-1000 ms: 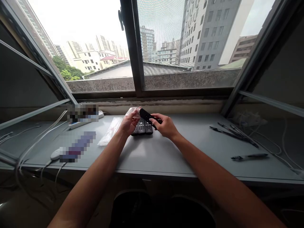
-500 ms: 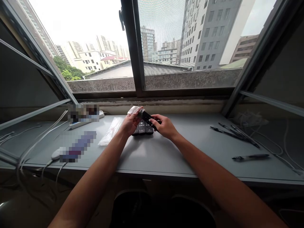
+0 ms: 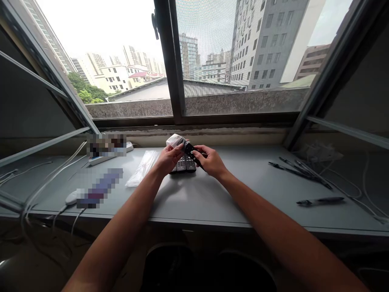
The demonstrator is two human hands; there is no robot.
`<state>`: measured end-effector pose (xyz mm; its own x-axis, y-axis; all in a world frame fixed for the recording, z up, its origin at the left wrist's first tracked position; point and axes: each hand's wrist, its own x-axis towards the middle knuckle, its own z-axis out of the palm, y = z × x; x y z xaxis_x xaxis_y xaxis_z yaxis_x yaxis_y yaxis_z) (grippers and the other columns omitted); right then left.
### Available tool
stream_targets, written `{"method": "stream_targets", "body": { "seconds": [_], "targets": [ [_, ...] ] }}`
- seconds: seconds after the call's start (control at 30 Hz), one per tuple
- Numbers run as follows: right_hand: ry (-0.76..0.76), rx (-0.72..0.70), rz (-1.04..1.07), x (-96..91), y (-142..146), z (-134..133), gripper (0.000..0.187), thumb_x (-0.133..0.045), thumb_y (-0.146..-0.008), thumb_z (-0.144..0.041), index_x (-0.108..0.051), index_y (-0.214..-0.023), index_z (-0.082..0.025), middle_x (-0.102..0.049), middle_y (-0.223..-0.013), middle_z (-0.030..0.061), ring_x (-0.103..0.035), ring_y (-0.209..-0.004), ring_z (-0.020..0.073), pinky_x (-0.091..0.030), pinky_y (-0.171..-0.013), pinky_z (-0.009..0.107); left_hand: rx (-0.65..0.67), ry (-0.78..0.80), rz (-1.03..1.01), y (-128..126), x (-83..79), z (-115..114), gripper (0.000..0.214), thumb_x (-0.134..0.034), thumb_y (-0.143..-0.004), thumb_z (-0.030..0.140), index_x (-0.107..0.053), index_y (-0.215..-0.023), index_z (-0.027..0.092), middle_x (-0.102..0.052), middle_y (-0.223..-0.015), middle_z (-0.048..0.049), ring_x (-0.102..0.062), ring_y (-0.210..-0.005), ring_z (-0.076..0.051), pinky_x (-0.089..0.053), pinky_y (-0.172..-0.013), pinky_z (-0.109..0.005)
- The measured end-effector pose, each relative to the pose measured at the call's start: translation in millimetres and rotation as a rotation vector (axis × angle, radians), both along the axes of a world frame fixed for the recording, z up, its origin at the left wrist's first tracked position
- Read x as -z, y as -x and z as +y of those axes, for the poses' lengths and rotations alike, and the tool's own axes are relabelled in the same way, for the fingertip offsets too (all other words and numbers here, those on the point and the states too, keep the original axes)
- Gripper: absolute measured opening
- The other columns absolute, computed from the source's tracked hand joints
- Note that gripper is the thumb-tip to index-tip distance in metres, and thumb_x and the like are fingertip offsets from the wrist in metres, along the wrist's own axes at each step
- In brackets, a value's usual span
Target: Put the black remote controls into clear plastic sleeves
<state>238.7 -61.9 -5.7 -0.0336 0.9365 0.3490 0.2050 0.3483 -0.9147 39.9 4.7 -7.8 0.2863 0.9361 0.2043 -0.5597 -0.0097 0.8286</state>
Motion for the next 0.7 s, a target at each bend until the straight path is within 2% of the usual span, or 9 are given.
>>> {"method": "stream_targets", "body": {
  "seconds": [0.17,0.27,0.37,0.5,0.7],
  "targets": [
    [-0.013,0.026,0.044,-1.9,0.6,-0.8,0.048,-0.074,-0.096,-0.056,-0.075,-0.125,-0.019,-0.078,-0.098,0.0060,-0.071,-0.066,0.0165,-0.058,-0.059,0.028,-0.024,0.025,0.037,0.3,2.7,0.7,0.034,-0.099,-0.079,0.031,-0.081,-0.104,0.015,-0.082,-0.103,-0.0094,-0.079,-0.098,-0.021,-0.058,-0.103,-0.038],
    [-0.009,0.024,0.082,-2.2,-0.5,-0.2,0.049,-0.075,-0.097,-0.056,-0.074,-0.128,-0.018,-0.078,-0.099,0.0060,-0.071,-0.066,0.0162,-0.058,-0.059,0.028,-0.083,0.022,0.112,0.5,2.7,-0.1,0.038,-0.101,-0.076,0.041,-0.078,-0.092,0.015,-0.079,-0.088,-0.0077,-0.075,-0.083,-0.018,-0.059,-0.093,-0.034],
    [-0.001,0.020,0.093,-1.9,-1.9,0.5,0.050,-0.075,-0.096,-0.057,-0.074,-0.128,-0.018,-0.079,-0.099,0.0063,-0.071,-0.065,0.0161,-0.058,-0.057,0.028,-0.117,-0.020,0.178,0.5,1.5,-2.3,0.043,-0.102,-0.072,0.047,-0.076,-0.084,0.016,-0.076,-0.084,-0.0057,-0.069,-0.072,-0.013,-0.056,-0.079,-0.029],
    [-0.015,0.053,0.076,-2.1,-3.3,0.0,0.047,-0.077,-0.094,-0.056,-0.076,-0.122,-0.018,-0.079,-0.097,0.0068,-0.070,-0.063,0.0162,-0.059,-0.057,0.029,-0.066,-0.075,0.226,0.8,0.6,-4.8,0.047,-0.103,-0.069,0.051,-0.074,-0.080,0.016,-0.072,-0.078,-0.0036,-0.062,-0.066,-0.011,-0.052,-0.068,-0.025],
    [-0.009,0.056,0.082,-6.6,-4.4,-4.3,0.048,-0.079,-0.093,-0.056,-0.079,-0.119,-0.016,-0.078,-0.089,0.0050,-0.067,-0.057,0.0146,-0.056,-0.050,0.027,-0.036,-0.166,0.283,0.9,0.5,-5.2,0.050,-0.096,-0.077,0.057,-0.068,-0.074,0.016,-0.064,-0.069,-0.0013,-0.055,-0.062,-0.010,-0.044,-0.061,-0.025]
  ]
}}
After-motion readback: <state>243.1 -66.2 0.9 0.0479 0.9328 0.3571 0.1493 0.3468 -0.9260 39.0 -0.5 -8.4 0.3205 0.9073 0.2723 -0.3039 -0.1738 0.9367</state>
